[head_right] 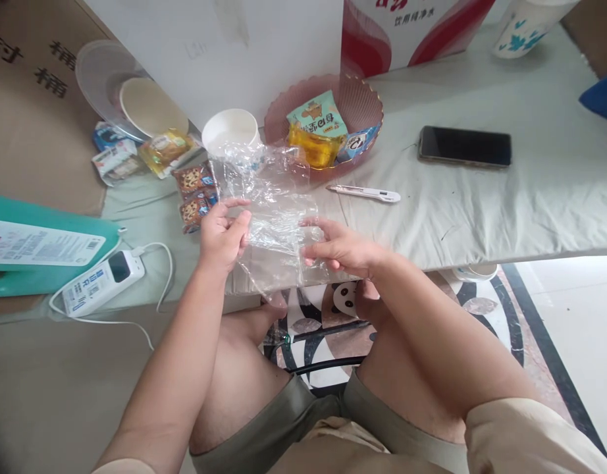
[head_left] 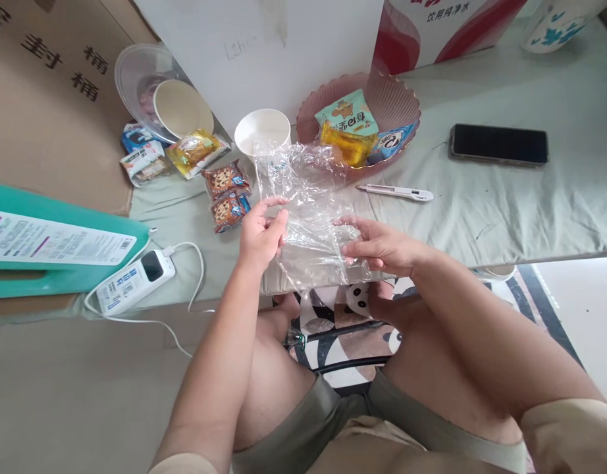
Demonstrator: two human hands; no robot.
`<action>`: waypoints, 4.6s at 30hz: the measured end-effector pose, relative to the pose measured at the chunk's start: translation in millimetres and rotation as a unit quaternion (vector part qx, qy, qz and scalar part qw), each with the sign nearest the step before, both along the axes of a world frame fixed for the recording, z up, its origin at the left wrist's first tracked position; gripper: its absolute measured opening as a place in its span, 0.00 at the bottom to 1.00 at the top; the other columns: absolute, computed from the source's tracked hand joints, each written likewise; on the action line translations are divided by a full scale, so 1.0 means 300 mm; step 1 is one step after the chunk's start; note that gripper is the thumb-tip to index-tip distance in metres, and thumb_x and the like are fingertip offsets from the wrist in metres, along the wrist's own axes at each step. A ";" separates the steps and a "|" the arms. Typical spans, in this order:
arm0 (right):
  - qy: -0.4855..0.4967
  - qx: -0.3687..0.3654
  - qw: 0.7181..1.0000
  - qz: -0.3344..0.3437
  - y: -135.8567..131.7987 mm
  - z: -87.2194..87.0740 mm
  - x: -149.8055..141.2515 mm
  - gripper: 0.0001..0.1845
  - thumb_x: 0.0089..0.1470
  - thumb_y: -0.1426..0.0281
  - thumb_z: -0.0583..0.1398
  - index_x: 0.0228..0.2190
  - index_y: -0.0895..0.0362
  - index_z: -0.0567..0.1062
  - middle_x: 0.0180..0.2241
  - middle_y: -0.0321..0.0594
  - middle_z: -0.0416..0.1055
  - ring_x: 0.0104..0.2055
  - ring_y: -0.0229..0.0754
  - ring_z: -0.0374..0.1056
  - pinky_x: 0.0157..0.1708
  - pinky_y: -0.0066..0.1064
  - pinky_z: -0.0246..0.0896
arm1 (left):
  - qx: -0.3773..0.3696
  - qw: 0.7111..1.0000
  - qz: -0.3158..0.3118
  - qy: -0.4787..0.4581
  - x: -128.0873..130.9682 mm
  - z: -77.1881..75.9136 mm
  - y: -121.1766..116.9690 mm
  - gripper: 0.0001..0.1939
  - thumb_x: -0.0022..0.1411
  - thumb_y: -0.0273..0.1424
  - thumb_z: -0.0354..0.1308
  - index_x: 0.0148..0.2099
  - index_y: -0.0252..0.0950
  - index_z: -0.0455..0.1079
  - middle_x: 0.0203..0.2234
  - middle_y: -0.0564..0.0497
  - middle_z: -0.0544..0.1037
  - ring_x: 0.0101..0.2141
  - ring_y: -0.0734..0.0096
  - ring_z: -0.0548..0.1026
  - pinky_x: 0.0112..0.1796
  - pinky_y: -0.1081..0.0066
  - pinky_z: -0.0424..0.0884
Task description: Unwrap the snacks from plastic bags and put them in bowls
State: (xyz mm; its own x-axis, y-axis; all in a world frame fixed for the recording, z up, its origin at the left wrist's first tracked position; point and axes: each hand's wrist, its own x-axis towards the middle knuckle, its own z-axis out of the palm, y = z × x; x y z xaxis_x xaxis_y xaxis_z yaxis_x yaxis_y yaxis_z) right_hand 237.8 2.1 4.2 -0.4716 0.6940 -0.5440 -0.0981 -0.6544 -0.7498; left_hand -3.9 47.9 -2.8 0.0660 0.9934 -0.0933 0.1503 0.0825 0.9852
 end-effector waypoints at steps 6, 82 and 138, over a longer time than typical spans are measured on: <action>-0.014 0.039 0.989 -0.141 0.010 -0.023 -0.016 0.16 0.52 0.64 0.71 0.40 0.57 0.76 0.32 0.36 0.76 0.30 0.32 0.72 0.26 0.21 0.66 | -0.013 1.000 -0.019 -0.008 -0.002 0.000 -0.007 0.14 0.59 0.39 0.66 0.45 0.41 0.73 0.10 0.64 0.62 0.10 0.79 0.56 0.12 0.77 0.49; -0.230 0.353 0.875 -0.239 0.051 -0.062 0.017 0.11 0.51 0.60 0.64 0.29 0.54 0.77 0.45 0.45 0.76 0.54 0.49 0.70 0.59 0.45 0.62 | -0.050 0.992 -0.094 -0.062 -0.006 -0.021 0.002 0.14 0.42 0.25 0.67 0.35 0.36 0.74 0.30 0.55 0.76 0.25 0.77 0.73 0.29 0.74 0.73; -0.543 0.352 0.744 0.167 0.753 0.274 -0.502 0.07 0.53 0.76 0.66 0.26 0.68 0.75 0.24 0.36 0.73 0.36 0.41 0.76 0.46 0.40 0.71 | 0.015 0.985 -0.068 -0.161 0.022 0.006 0.007 0.12 0.62 0.37 0.60 0.29 0.37 0.68 0.20 0.56 0.71 0.24 0.77 0.67 0.29 0.73 0.64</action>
